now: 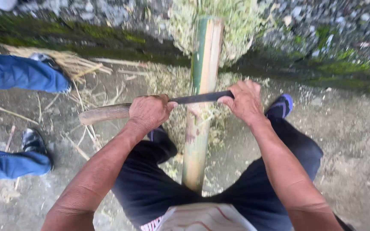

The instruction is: Shaving the outer skin of a bamboo pole with a machete.

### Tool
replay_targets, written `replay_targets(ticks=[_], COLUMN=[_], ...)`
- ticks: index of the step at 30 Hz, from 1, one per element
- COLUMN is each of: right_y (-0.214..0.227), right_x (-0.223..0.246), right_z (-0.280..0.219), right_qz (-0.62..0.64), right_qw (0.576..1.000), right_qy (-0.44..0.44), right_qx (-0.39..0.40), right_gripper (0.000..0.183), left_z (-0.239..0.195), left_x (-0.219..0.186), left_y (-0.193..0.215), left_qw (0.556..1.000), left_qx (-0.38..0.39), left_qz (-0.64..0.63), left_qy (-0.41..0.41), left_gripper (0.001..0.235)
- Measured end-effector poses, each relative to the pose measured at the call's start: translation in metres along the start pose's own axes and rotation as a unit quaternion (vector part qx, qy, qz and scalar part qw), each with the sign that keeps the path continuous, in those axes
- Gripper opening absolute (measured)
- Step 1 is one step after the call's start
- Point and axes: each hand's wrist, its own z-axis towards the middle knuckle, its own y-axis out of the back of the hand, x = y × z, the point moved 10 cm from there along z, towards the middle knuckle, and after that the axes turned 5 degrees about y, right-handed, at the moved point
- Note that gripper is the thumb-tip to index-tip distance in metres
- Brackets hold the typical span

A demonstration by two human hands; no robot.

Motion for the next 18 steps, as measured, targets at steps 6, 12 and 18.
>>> replay_targets(ticks=[6,12,18], right_y=[0.040,0.005,0.039], right_x=[-0.031,0.006,-0.013], right_z=[0.087,-0.010,0.068], right_qz=[-0.028,-0.051,-0.030], right_qw=[0.999,0.998,0.999], right_qy=[-0.019,0.007,0.014], right_qx=[-0.028,-0.035,-0.039], right_gripper=[0.067,0.070,0.069], left_z=[0.056,-0.002,0.046], left_x=[0.003,-0.007,0.008], left_y=[0.086,0.024,0.039], left_qw=[0.996,0.994,0.998], left_qx=[-0.067,0.096,-0.044], left_qz=[-0.018,0.004,-0.008], left_qy=[0.064,0.056,0.038], left_gripper=[0.054,0.057,0.061])
